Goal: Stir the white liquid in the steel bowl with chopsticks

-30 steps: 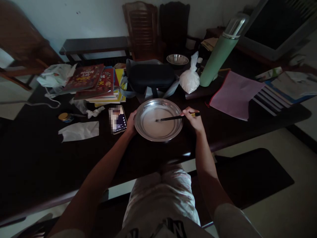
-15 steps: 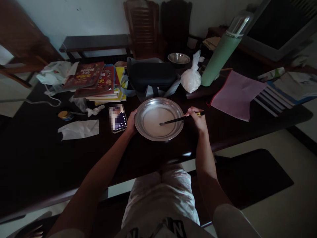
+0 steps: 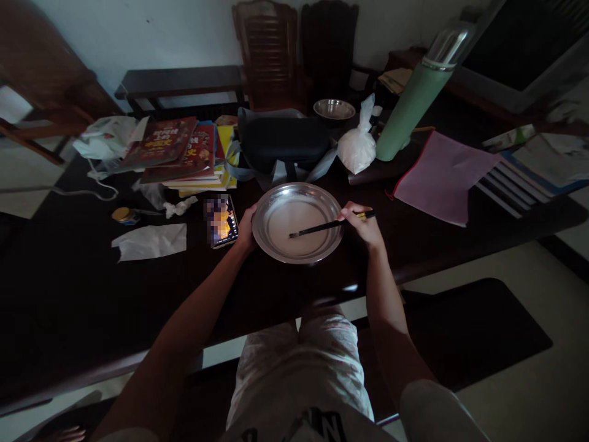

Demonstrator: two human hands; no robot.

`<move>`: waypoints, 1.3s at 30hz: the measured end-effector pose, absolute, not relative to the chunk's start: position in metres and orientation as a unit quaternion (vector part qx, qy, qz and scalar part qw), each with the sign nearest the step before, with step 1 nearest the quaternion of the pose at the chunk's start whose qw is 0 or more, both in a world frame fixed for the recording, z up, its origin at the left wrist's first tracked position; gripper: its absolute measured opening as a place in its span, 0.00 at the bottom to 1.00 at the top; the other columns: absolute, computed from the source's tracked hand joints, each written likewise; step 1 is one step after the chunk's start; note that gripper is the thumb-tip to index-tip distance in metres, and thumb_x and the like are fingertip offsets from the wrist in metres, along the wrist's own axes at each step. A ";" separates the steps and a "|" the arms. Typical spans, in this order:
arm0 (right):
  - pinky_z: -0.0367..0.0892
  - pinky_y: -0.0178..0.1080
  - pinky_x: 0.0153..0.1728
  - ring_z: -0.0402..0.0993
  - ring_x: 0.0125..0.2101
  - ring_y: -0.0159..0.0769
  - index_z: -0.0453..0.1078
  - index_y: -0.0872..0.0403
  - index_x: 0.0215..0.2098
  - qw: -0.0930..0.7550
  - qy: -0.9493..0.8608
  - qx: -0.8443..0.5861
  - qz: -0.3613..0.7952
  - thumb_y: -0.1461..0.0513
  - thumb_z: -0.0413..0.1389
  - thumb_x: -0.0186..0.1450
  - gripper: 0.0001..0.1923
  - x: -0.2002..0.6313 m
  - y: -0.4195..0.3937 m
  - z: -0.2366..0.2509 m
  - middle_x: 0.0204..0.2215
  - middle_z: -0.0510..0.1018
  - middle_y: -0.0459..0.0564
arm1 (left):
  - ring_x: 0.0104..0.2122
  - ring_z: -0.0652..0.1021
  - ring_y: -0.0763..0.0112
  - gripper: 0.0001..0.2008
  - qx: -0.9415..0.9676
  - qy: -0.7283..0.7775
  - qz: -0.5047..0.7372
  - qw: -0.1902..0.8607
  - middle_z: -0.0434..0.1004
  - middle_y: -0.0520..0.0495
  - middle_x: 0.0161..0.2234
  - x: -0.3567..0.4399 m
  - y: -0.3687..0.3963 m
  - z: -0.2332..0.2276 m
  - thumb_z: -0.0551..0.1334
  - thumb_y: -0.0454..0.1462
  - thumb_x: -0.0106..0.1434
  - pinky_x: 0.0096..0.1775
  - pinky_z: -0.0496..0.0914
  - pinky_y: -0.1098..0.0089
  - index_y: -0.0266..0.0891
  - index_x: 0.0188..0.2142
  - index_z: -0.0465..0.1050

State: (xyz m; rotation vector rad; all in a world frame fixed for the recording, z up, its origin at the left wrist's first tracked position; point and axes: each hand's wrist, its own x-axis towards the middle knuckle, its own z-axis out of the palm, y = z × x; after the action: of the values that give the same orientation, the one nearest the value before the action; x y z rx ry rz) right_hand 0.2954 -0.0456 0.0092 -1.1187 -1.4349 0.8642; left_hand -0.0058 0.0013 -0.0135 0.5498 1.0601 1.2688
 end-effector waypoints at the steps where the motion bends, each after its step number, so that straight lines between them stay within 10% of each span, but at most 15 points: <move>1: 0.73 0.43 0.38 0.80 0.30 0.39 0.79 0.47 0.23 0.532 -0.607 -0.469 0.358 0.36 0.65 0.60 0.26 0.295 -0.045 0.009 0.25 0.82 0.46 | 0.46 0.85 0.53 0.11 0.246 0.462 0.558 0.644 0.86 0.47 0.33 -0.006 0.001 -0.014 0.67 0.45 0.60 0.47 0.80 0.60 0.41 0.35 0.80; 39: 0.73 0.43 0.38 0.79 0.29 0.39 0.77 0.48 0.21 0.572 -0.568 -0.488 0.335 0.36 0.65 0.60 0.27 0.296 -0.046 0.011 0.23 0.81 0.45 | 0.45 0.85 0.53 0.11 0.243 0.469 0.554 0.643 0.85 0.48 0.32 -0.008 0.002 -0.015 0.69 0.46 0.58 0.48 0.79 0.60 0.42 0.32 0.78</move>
State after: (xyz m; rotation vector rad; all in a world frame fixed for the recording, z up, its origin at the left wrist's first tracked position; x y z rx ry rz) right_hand 0.2958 -0.0457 0.0108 -1.1441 -1.3316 0.7862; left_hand -0.0085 0.0016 -0.0150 0.5524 1.0692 1.2617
